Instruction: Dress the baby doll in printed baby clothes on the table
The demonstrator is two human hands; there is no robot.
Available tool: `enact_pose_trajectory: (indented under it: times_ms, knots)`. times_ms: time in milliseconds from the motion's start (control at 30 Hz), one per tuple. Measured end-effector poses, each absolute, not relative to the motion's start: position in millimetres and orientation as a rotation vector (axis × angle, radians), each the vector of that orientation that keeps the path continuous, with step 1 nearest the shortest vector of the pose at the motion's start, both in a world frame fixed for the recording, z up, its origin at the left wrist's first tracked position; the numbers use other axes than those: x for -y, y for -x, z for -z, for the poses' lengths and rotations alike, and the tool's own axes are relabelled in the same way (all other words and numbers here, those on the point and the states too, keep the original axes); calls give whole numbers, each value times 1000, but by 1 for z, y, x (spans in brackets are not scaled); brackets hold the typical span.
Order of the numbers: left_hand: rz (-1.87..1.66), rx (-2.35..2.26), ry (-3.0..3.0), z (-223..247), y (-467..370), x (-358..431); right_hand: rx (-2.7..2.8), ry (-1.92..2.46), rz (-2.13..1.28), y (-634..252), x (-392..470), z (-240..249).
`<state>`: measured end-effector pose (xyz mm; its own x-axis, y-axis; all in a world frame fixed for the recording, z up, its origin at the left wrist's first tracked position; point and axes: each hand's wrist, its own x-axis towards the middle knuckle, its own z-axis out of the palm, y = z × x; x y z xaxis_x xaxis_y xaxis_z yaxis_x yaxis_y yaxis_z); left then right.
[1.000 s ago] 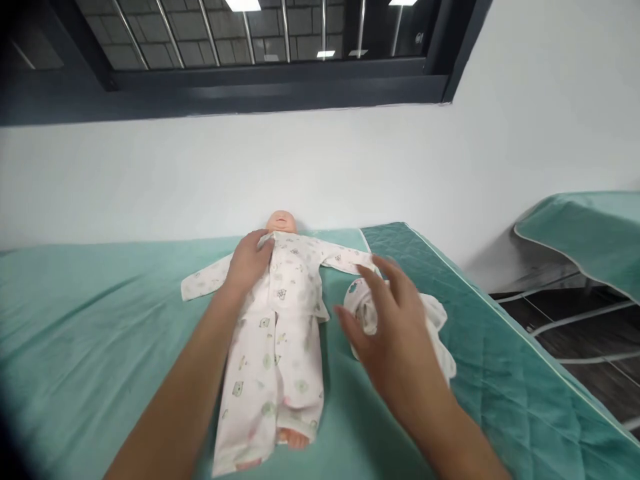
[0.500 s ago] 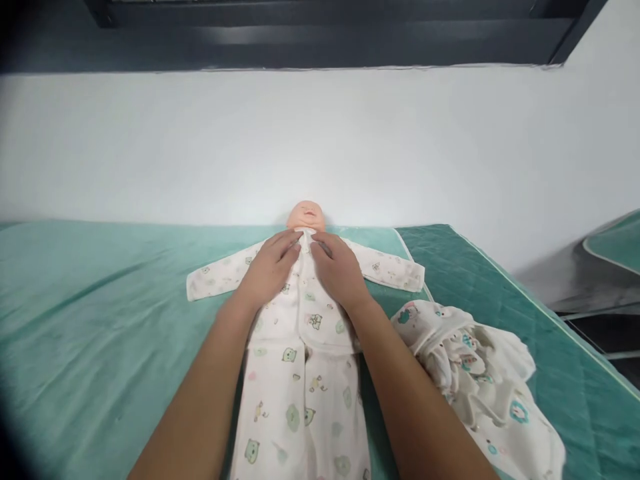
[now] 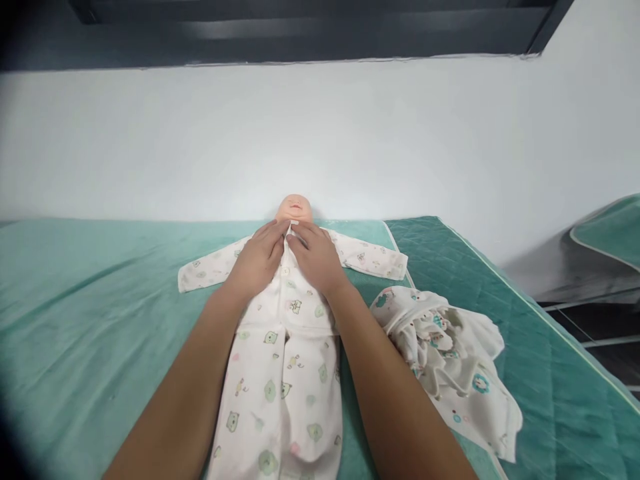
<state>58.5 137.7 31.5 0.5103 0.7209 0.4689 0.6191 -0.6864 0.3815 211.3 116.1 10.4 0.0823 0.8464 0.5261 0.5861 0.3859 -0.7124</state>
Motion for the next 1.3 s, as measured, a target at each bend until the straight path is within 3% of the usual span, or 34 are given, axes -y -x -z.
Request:
enact_pose_trajectory:
  times_ms: [767,1000,1300]
  knots:
    - [-984,-1077,-2601,-28,-57,-138,1626,1361,-351,-211,-116,-14]
    - [-1154,-1079,-2482,-30,-59,-133,1374,1263,-341,-208,-110,-16]
    - [-1306,-1126,-2424,-29,-60,-115,1499,1286,-229,-206,-89,-12]
